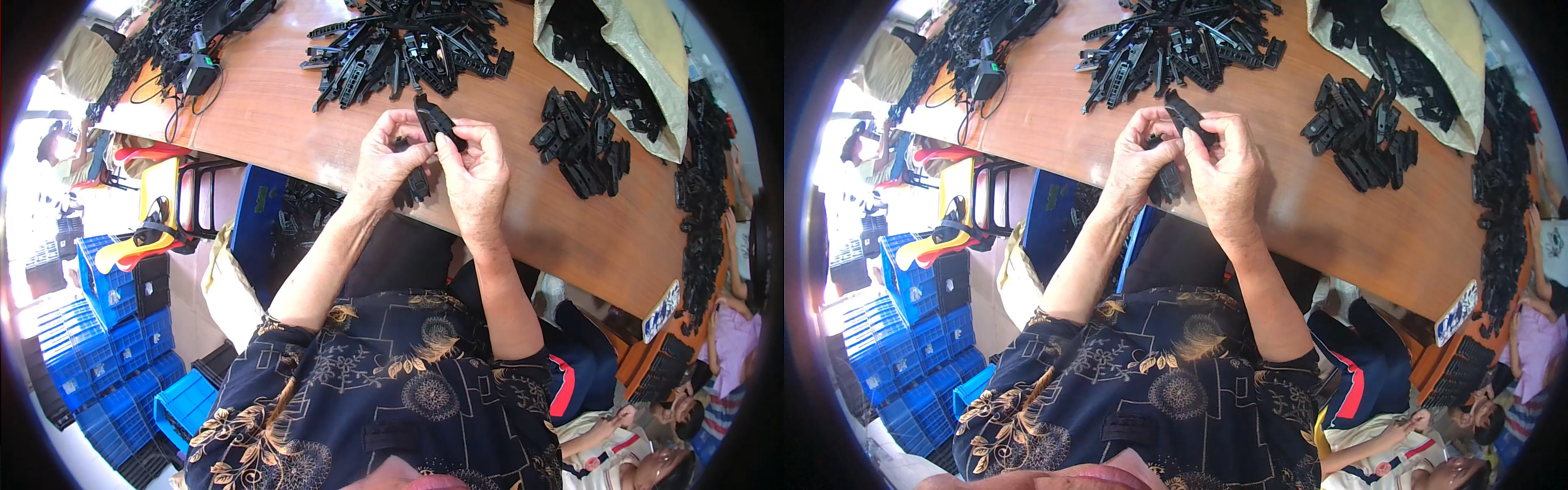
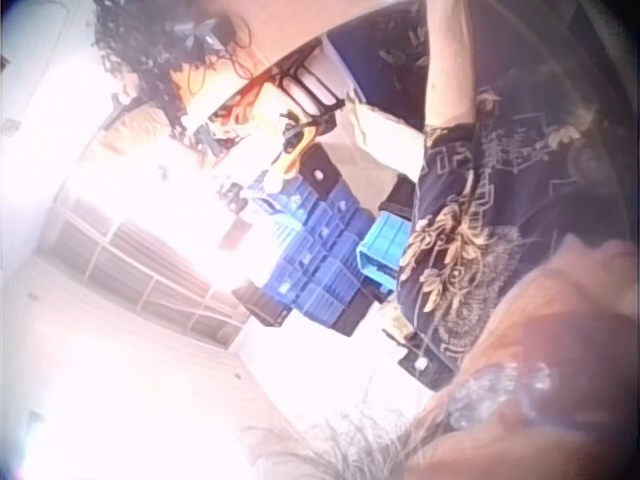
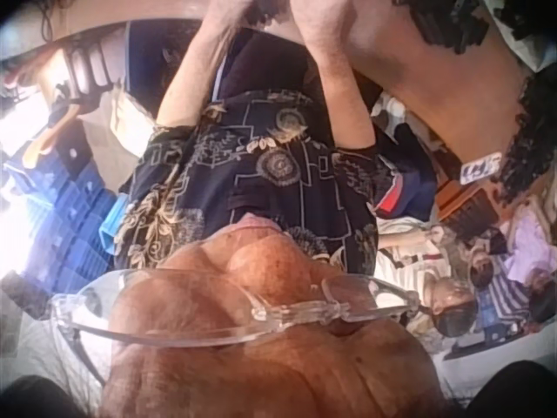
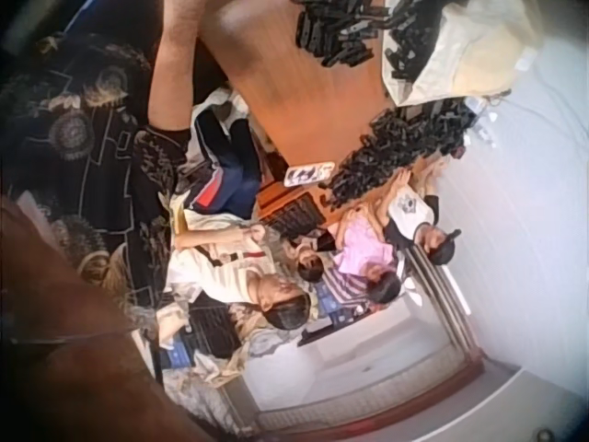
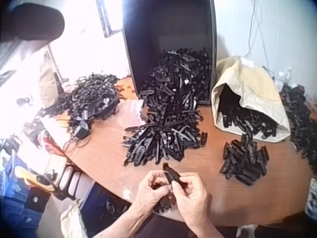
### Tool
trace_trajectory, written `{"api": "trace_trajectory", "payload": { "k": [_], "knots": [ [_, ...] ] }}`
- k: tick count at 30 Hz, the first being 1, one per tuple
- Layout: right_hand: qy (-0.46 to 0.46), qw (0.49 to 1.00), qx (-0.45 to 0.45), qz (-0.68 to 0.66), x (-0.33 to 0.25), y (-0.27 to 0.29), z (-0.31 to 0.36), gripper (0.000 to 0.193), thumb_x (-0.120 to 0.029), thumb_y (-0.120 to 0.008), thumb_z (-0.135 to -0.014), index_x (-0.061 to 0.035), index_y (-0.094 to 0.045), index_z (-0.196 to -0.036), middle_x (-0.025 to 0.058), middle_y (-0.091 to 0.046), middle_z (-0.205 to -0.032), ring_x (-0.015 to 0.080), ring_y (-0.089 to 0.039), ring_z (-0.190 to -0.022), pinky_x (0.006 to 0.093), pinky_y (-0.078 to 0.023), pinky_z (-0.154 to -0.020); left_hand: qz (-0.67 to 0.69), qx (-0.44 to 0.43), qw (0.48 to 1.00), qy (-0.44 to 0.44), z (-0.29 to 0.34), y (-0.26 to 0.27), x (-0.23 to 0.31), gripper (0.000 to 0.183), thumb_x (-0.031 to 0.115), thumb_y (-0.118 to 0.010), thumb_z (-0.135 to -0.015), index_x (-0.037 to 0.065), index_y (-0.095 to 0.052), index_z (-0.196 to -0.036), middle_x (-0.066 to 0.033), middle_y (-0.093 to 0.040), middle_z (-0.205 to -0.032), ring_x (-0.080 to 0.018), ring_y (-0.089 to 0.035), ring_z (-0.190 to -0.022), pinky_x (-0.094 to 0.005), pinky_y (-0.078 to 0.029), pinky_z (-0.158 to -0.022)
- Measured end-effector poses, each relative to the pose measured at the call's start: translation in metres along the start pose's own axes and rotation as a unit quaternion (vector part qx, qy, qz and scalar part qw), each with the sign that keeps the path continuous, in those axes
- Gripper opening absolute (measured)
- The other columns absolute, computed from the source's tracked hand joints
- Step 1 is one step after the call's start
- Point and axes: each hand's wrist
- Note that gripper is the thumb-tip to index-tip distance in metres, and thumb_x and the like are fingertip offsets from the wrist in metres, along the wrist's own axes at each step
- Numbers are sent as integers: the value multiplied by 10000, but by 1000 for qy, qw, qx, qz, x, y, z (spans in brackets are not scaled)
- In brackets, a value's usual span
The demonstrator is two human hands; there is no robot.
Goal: The person assembles small black plastic components by hand at a workstation.
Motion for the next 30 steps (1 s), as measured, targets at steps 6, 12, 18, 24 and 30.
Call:
{"api": "trace_trajectory", "payload": {
  "k": [6,12,18,24,30],
  "knots": [
    [123,979,-32,162,-12,9,5,207,65,-707,-741,-19,-568,-869,113,-629,-922,256,-649,-758,331,-535,-615,33,-30,999,1,10,0,-4,306,-43,-661,-824,51,-503,-1068,-47,-633,-886,-130,-623,-639,-251,-519,-570],
    [153,960,-94,213,-17,15,11,196,73,-683,-752,-24,-581,-889,116,-621,-943,289,-647,-791,363,-540,-653,0,-77,997,-9,11,10,-1,357,-40,-656,-827,53,-461,-1111,-70,-630,-934,-147,-627,-641,-257,-522,-593],
    [234,914,-117,309,-15,10,15,215,47,-676,-744,-21,-608,-936,116,-624,-968,285,-652,-874,370,-550,-724,67,-114,991,11,19,20,0,414,72,-739,-829,59,-447,-1122,-82,-629,-953,-150,-624,-634,-261,-523,-586],
    [231,912,-174,291,-24,-14,28,248,-46,-714,-750,-18,-611,-974,124,-625,-1013,289,-636,-921,377,-532,-788,105,-26,992,63,28,46,1,344,141,-703,-882,45,-558,-1179,-54,-654,-957,-121,-643,-769,-276,-554,-708],
    [-31,943,-303,137,-23,-36,37,535,-283,-794,-763,-1,-553,-1148,176,-618,-1042,300,-619,-979,403,-497,-852,91,-31,995,10,59,105,5,359,127,-694,-868,2,-563,-1179,-127,-658,-1110,-140,-660,-842,-244,-560,-659]
  ]
}}
Point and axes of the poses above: each hand's wrist, its own z-axis away from the middle knuckle, its own y-axis out of the back of the hand, x = y × z
